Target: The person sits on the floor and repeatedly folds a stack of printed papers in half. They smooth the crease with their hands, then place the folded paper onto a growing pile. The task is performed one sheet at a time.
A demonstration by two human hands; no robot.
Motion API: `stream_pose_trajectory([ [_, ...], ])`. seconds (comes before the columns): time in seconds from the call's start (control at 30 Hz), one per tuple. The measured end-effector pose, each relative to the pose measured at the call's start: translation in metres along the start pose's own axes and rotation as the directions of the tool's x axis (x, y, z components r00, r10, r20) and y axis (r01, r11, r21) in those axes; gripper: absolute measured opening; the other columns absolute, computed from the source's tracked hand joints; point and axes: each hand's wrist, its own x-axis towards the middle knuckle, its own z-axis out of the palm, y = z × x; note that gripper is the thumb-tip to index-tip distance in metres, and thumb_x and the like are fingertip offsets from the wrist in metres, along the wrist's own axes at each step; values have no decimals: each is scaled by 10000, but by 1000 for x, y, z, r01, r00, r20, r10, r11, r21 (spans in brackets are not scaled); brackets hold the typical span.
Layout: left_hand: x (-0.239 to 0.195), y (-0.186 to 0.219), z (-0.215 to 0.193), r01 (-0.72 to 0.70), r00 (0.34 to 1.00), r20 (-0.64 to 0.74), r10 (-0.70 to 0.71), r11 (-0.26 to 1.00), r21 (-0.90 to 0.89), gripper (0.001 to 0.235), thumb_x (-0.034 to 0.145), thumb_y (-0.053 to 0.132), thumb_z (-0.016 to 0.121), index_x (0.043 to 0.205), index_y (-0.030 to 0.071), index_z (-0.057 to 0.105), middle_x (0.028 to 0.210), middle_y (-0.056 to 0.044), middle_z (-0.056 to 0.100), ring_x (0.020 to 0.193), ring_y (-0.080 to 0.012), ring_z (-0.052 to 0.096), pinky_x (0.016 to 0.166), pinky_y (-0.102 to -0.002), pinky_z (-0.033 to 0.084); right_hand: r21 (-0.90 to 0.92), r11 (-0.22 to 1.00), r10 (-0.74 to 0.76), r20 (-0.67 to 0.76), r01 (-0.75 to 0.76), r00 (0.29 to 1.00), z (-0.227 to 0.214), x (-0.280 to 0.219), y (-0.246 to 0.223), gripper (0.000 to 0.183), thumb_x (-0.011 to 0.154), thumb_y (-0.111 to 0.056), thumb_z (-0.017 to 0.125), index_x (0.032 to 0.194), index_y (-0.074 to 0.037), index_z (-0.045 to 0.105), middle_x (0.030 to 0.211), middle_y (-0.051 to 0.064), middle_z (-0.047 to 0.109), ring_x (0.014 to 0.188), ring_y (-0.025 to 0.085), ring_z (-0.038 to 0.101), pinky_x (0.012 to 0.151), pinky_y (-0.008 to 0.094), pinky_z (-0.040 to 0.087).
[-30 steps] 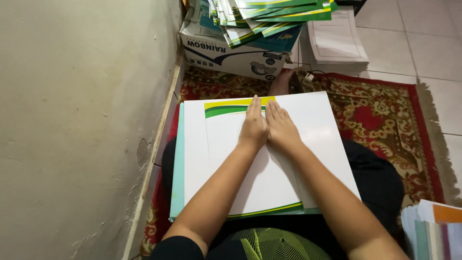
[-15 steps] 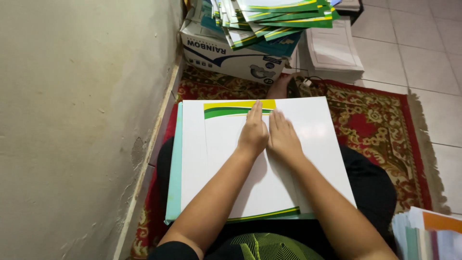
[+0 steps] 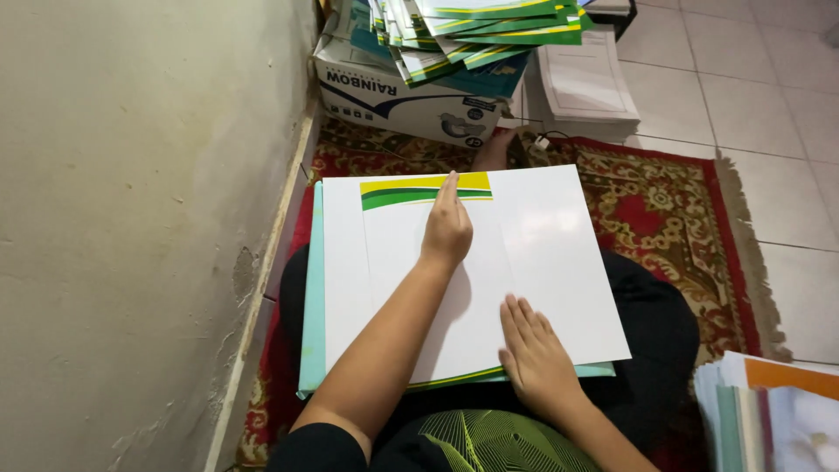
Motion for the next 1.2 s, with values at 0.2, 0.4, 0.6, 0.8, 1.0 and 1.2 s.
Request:
stream_pose_trajectory([
  [0.2,-3,3,-1,15,996,-91,-22,997,-76,525,1026,76,284,1521,-91,347,1574,-285,406,1494,-378,371,1262,-393,286,-44,999,-6,98,10,995,17,58,17,722,1039,-399,337,1636,-37,155,1719,163,145,1582,325,132,1248,467,149],
  [0.4,-3,-8,2,43,984,-162,-70,985,-164,545,1023,150,307,1532,-43,339,1560,-286,434,1462,-391,426,1203,-394,359,-2,998,64,107,-64,992,67,230,74,698,1027,-387,273,1620,-21,229,1707,168,203,1570,331,192,1225,514,198],
  [0.6,11,-60,28,-161,985,-9,171,943,293,527,992,12,323,1493,-149,355,1570,-310,382,1484,-384,366,1272,-422,268,62,996,58,156,-68,986,33,212,58,690,1048,-369,257,1627,-10,145,1723,158,111,1592,282,86,1263,446,113],
  [0.8,1,-23,20,-456,883,367,292,720,523,560,895,209,503,1378,-70,556,1449,-265,564,1392,-441,477,1212,-533,304,40,992,124,-36,-122,992,21,67,17,715,1034,-382,370,1605,26,231,1688,190,252,1556,324,245,1238,462,207],
  [1.0,54,-15,26,-263,890,420,-179,552,792,672,1055,406,203,1625,52,161,1703,-122,184,1584,-288,116,1270,-508,41,-50,994,92,0,-92,996,23,4,11,719,1043,-400,293,1633,-20,140,1722,155,133,1587,253,133,1260,401,116],
  [1.2,60,13,15,-65,938,230,-260,520,852,647,1061,331,153,1616,0,121,1706,-154,142,1589,-325,42,1270,-529,-6,-194,981,14,-74,-28,997,28,8,17,759,1024,-438,325,1626,-6,164,1713,174,171,1578,264,188,1259,396,162],
])
